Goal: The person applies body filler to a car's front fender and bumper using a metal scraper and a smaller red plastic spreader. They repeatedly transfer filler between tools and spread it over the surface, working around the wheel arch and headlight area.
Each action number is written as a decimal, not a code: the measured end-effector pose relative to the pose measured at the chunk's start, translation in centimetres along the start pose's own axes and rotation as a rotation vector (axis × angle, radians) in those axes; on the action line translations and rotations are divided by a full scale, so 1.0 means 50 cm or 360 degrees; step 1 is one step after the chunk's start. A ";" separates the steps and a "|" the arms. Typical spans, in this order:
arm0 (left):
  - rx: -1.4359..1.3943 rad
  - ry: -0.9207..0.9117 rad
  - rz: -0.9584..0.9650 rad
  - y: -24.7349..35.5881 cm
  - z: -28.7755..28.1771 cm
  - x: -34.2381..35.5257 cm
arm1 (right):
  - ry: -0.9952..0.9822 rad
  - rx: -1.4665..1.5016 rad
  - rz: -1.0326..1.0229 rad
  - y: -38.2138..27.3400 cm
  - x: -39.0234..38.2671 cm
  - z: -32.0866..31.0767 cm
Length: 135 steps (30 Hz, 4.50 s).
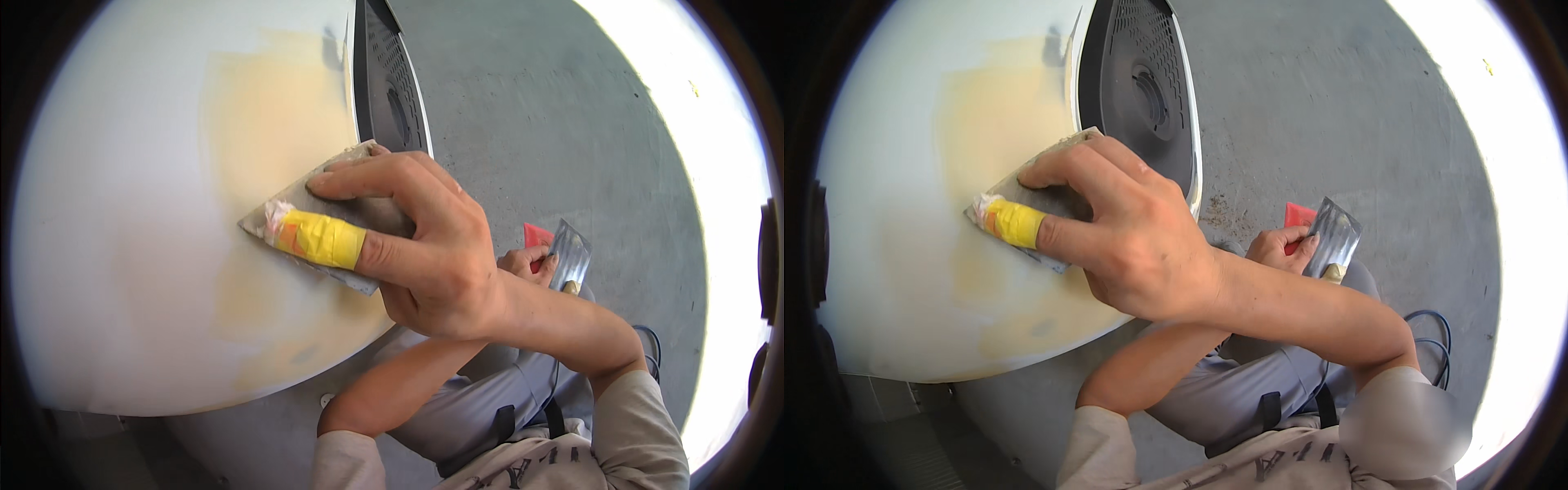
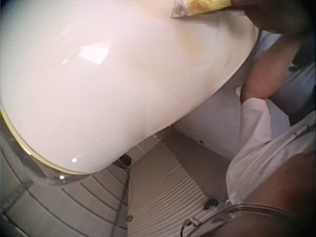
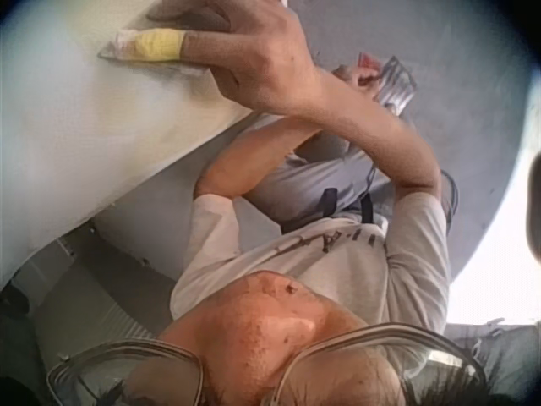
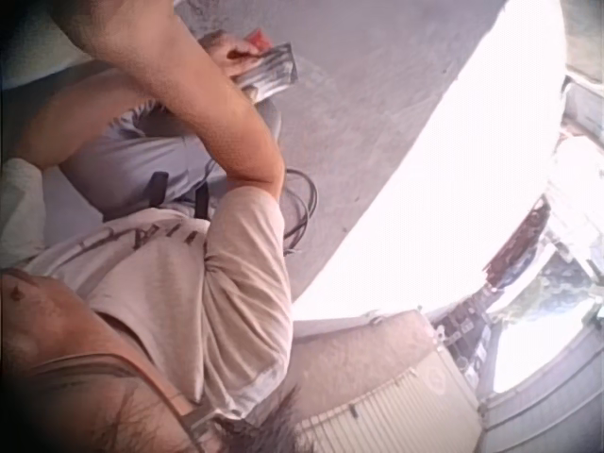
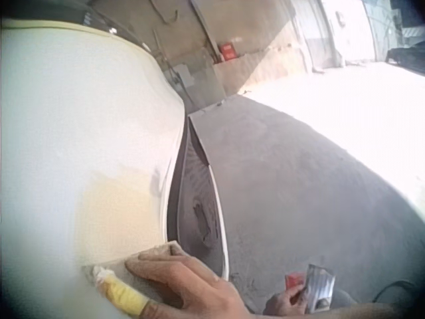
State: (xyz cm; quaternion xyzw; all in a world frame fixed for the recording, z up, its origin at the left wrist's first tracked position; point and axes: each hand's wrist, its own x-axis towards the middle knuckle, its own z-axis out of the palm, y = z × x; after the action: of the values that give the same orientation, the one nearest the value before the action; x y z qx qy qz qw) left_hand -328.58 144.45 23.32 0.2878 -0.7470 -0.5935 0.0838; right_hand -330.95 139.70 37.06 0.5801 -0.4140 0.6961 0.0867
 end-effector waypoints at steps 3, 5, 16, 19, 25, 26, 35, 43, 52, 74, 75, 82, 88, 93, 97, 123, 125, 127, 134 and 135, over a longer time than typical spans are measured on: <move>0.0008 -0.0026 -0.0101 0.021 -0.002 0.001 | 0.0067 -0.0041 -0.0069 -0.033 -0.051 0.014; -0.0012 -0.0052 -0.0117 0.026 -0.003 0.002 | -0.0055 -0.0020 -0.0018 -0.049 -0.065 0.007; -0.0090 -0.0024 -0.0015 -0.005 0.001 0.010 | -0.0161 -0.0231 0.0697 0.117 0.152 -0.077; -0.0093 0.0009 0.0030 0.009 -0.004 0.008 | -0.0170 -0.0353 0.0601 0.128 0.193 -0.049; -0.0143 0.0028 0.0033 0.002 0.000 0.003 | -0.0132 -0.0325 0.0411 0.105 0.174 -0.030; -0.0165 0.0071 0.0116 -0.004 0.004 0.003 | -0.0132 -0.0253 0.0337 0.099 0.158 -0.030; -0.0003 0.0008 -0.0117 -0.010 -0.001 0.015 | 0.0064 0.0014 -0.0017 -0.018 -0.031 0.008; -0.0480 0.0134 -0.0266 0.019 -0.021 0.015 | -0.0486 0.0163 0.0236 -0.024 -0.073 -0.038; -0.2246 -0.0411 -0.0525 0.122 -0.100 -0.028 | -0.0611 -0.0578 -0.0162 -0.102 -0.112 -0.295; -0.1071 0.0461 0.0898 0.079 -0.062 -0.052 | 0.0587 0.0974 0.1106 -0.119 -0.233 -0.379; -0.1014 0.0595 0.0872 0.078 -0.059 -0.054 | 0.0370 0.0686 0.1168 -0.129 -0.244 -0.370; -0.0861 0.0527 0.0977 0.089 -0.041 -0.060 | 0.0256 0.0465 0.1357 -0.129 -0.266 -0.405; -0.0846 0.0218 0.0648 0.123 -0.055 -0.056 | 0.0325 0.0277 0.1823 -0.056 -0.266 -0.431; -0.0099 -0.0370 0.0564 0.126 -0.033 -0.062 | 0.0550 0.0921 0.1892 0.021 -0.300 -0.471; 0.0189 -0.0536 0.0467 0.123 -0.030 -0.061 | 0.0628 0.0374 0.2586 0.023 -0.267 -0.436; -0.0206 -0.0024 -0.0353 -0.002 -0.018 -0.088 | -0.0303 0.0493 0.0945 0.290 -0.014 -0.291; -0.0179 0.0051 -0.0397 -0.009 -0.012 -0.085 | -0.0322 0.0559 0.0747 0.287 0.037 -0.222; -0.0184 0.0049 -0.0506 -0.003 -0.011 -0.087 | -0.0228 0.0525 0.0753 0.276 0.079 -0.165; -0.0099 -0.0048 -0.0645 0.099 -0.029 -0.099 | 0.0072 0.0476 0.0405 0.245 0.211 -0.133; -0.0124 -0.0051 -0.0651 0.111 -0.031 -0.098 | 0.0060 0.0463 0.0411 0.243 0.225 -0.132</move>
State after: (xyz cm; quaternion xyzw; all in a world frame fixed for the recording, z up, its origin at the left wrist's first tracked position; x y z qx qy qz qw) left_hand -325.66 146.47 30.00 0.4204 -0.6507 -0.6312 -0.0393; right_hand -346.60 132.31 41.28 0.5155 -0.3783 0.7647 -0.0803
